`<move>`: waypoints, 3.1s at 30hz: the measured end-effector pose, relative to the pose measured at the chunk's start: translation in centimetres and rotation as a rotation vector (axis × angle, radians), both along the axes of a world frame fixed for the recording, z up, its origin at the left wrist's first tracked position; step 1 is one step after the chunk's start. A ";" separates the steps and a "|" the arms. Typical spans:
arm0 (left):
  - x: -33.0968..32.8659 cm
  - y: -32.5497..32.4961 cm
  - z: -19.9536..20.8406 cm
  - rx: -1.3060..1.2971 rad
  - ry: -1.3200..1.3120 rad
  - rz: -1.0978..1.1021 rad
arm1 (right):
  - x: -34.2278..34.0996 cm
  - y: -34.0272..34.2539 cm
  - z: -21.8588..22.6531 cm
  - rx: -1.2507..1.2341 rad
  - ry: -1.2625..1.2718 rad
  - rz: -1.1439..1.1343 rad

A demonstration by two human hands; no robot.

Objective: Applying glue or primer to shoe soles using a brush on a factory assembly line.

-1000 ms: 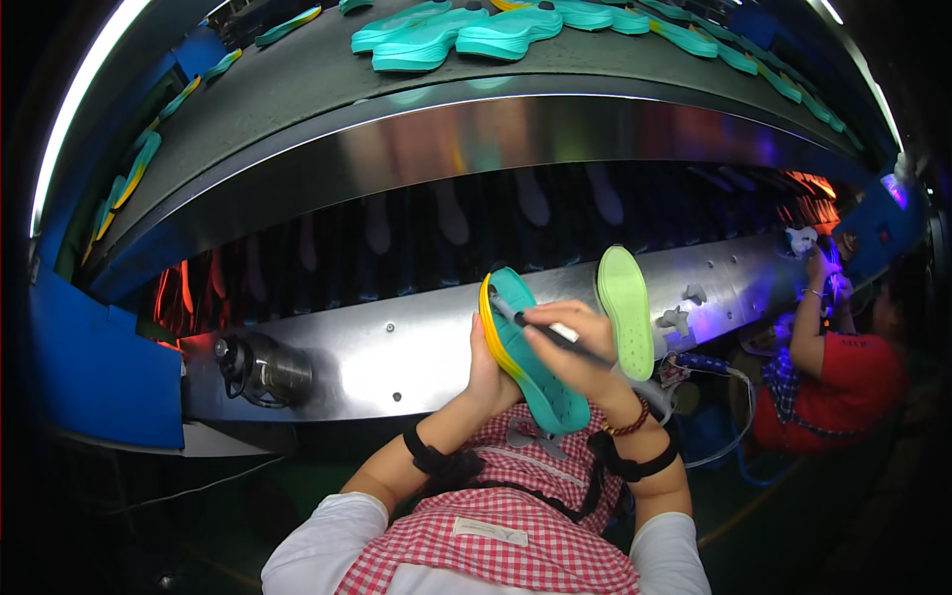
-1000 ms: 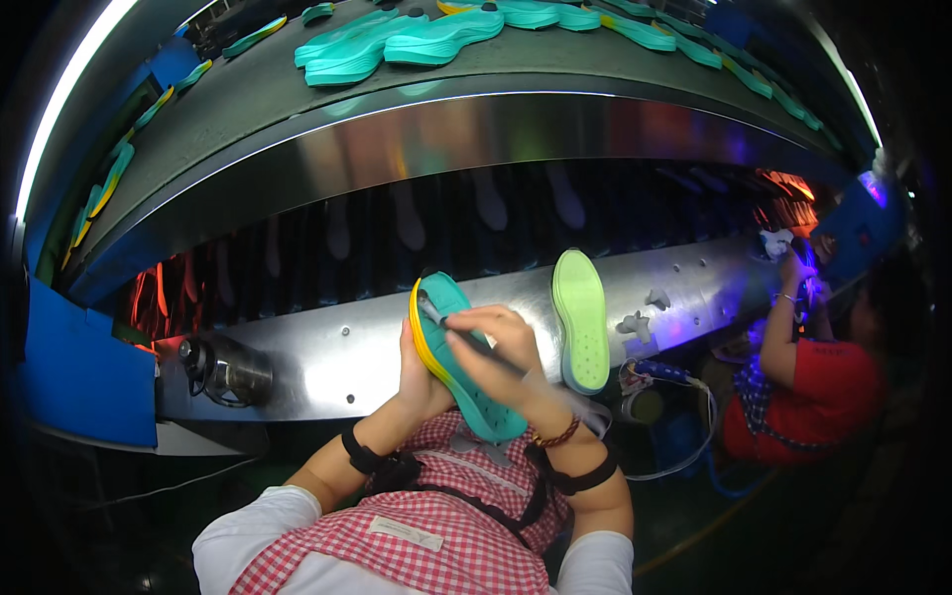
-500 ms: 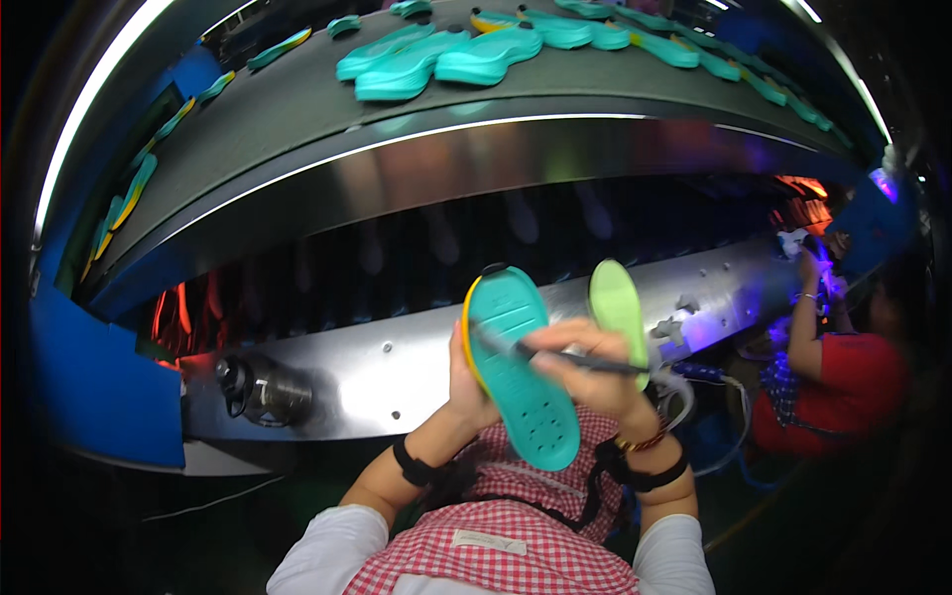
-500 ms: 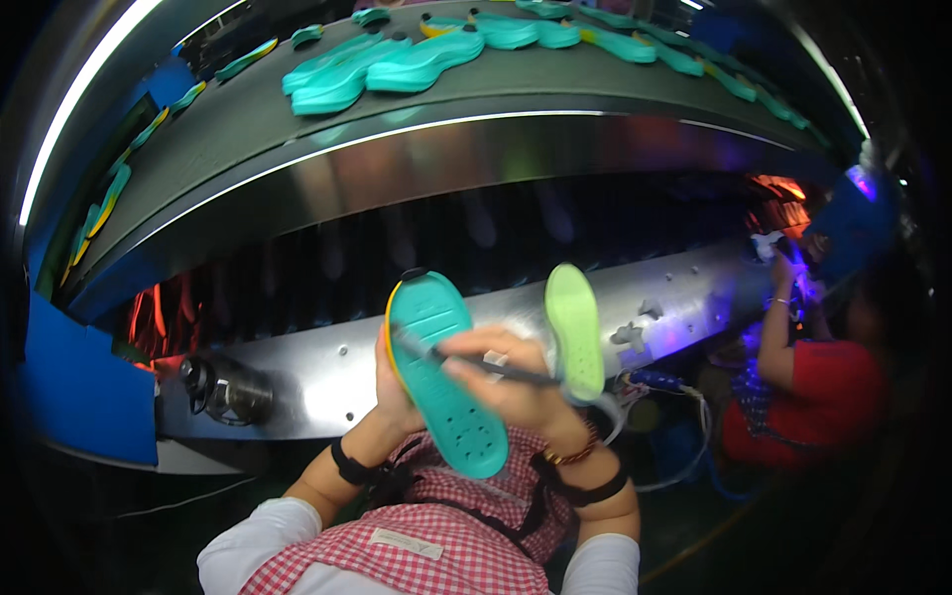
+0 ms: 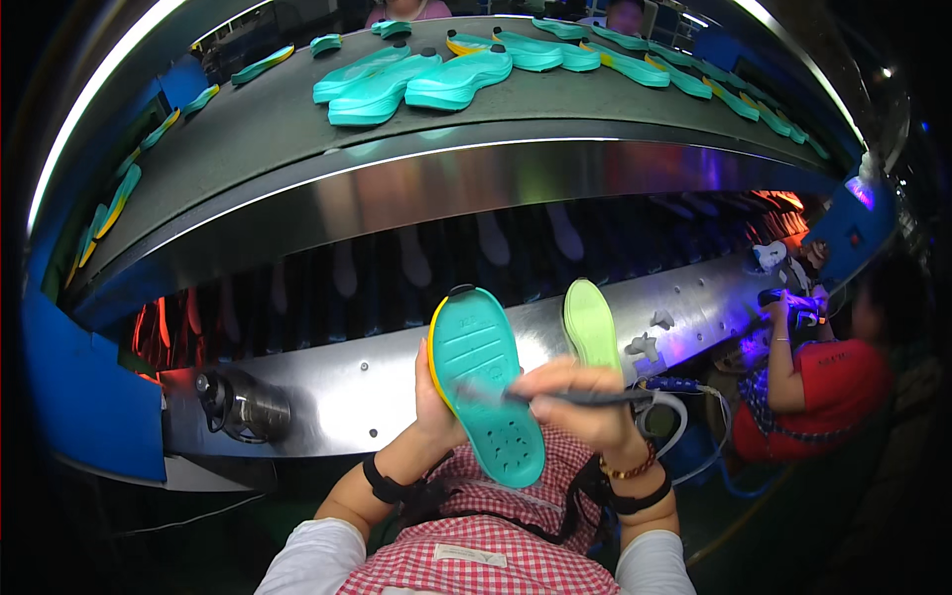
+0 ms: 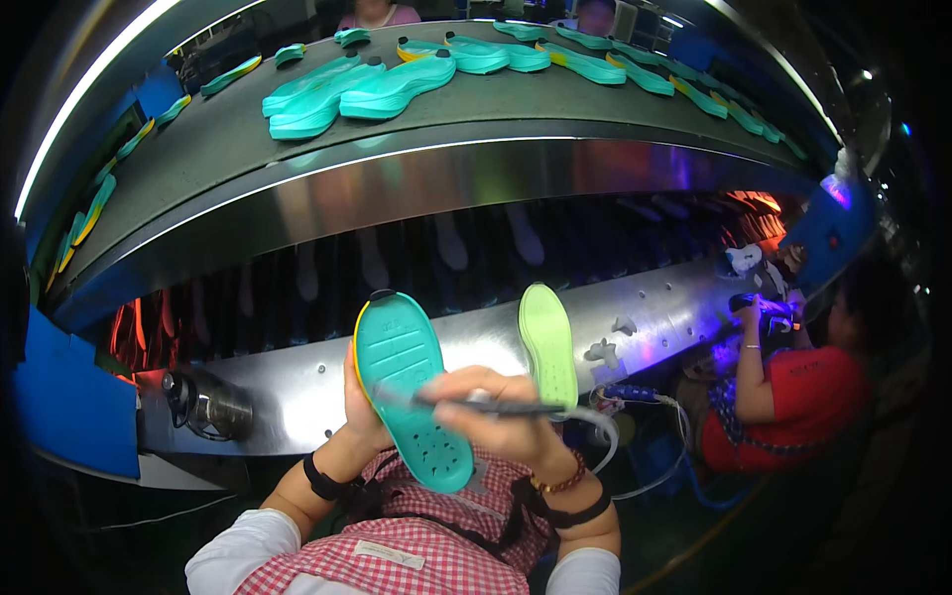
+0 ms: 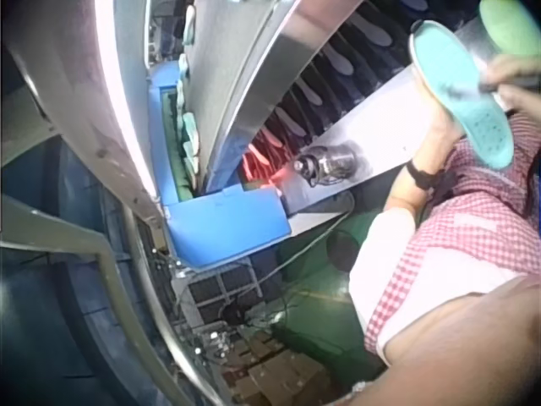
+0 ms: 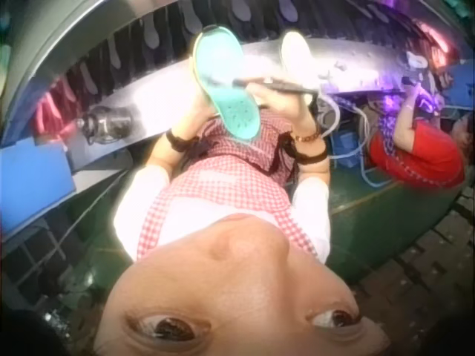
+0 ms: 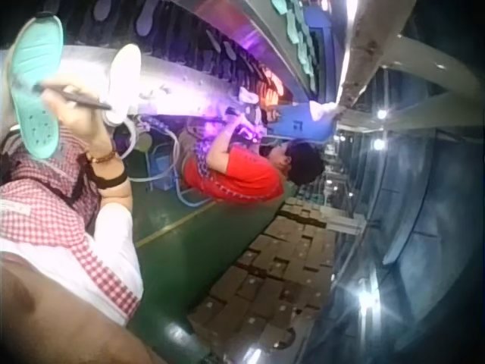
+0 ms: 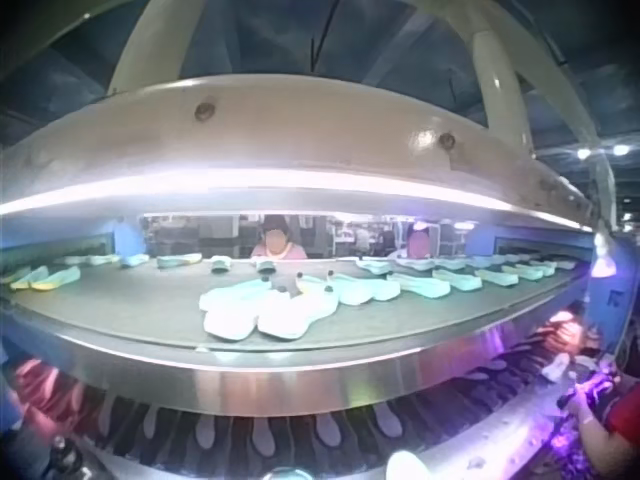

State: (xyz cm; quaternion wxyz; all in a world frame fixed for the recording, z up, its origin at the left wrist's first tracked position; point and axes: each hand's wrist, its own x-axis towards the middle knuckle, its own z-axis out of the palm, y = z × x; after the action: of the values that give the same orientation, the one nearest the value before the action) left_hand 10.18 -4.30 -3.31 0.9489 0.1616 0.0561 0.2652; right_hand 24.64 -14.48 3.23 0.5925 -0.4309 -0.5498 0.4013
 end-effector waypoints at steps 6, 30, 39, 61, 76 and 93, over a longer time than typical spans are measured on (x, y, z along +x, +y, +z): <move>0.1 0.2 0.7 0.104 -0.030 -0.006 | -0.9 0.3 0.0 0.185 -0.295 0.238; 0.4 1.5 2.0 0.077 0.108 0.159 | 0.1 1.1 -0.7 0.098 -0.185 0.049; 0.2 1.4 1.9 0.055 0.114 0.256 | -0.8 0.5 -0.4 0.071 -0.205 0.003; -2.5 3.4 4.1 0.275 -0.147 0.433 | 0.2 -1.0 0.0 0.172 -0.273 0.041; -2.8 3.5 5.9 0.357 0.018 0.415 | 1.0 -1.3 0.2 0.038 -0.040 0.333; -3.0 2.1 2.8 0.331 0.135 -0.163 | 0.1 -0.8 1.1 0.017 -0.267 0.212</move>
State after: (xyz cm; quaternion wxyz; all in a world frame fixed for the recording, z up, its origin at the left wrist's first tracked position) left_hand 7.17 -2.20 -0.46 0.9217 0.3370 0.0618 0.1817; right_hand 24.75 -15.26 4.35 0.4722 -0.4148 -0.6694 0.3960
